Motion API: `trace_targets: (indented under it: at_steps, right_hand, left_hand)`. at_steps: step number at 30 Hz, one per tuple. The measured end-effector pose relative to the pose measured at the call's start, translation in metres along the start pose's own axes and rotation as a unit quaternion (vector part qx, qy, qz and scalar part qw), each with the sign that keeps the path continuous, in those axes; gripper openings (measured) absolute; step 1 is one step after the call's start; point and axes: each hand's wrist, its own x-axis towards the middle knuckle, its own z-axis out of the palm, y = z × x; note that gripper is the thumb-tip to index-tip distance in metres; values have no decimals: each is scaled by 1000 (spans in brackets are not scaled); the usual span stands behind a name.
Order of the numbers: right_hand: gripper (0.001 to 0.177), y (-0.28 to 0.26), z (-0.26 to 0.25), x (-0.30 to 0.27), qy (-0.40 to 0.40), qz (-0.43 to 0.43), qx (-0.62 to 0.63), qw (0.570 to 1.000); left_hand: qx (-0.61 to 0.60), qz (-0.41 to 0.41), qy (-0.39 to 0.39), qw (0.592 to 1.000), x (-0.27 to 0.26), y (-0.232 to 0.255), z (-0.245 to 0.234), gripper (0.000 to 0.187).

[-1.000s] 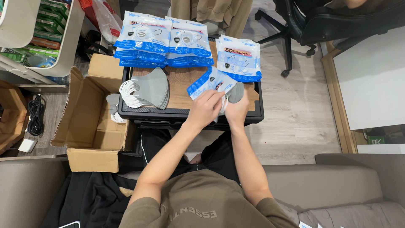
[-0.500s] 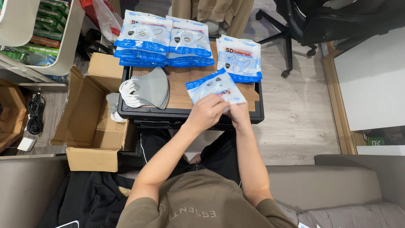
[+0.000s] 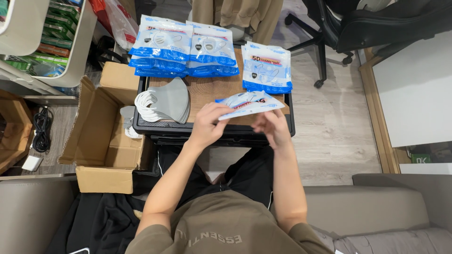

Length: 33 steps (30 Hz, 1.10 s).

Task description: The person organizes and packs face masks by handling individual grey masks and placing them into blue and white plastic packaging.

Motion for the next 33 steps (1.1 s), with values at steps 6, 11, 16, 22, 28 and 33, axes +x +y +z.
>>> trace_targets:
  at_steps: [6,11,16,22,28,33]
  right_hand:
    - [56,-44,43,-27,45,-232,-330,914]
    - [9,-35,43,-23,76,-153,-366,915]
    - [10,-5,4,0,120,-123,-382,908]
    - [8,-11,5,2,98,-78,-440,889]
    - [14,-41,42,-5,21,-74,-555,828]
    - [3,-43,41,1,-20,-106,-596,796]
  left_hand:
    - [-222,-125,61,965,18,12,-18,9]
    - [-266,-273,32,924,3,-22,5,12]
    - [-250,-297,44,920,-15,-50,24,11]
    - [-217,-314,49,923,-18,-58,29,13]
    - [-196,-310,31,930,-21,-60,27,12]
    - [-196,-304,30,932,-19,-58,27,11]
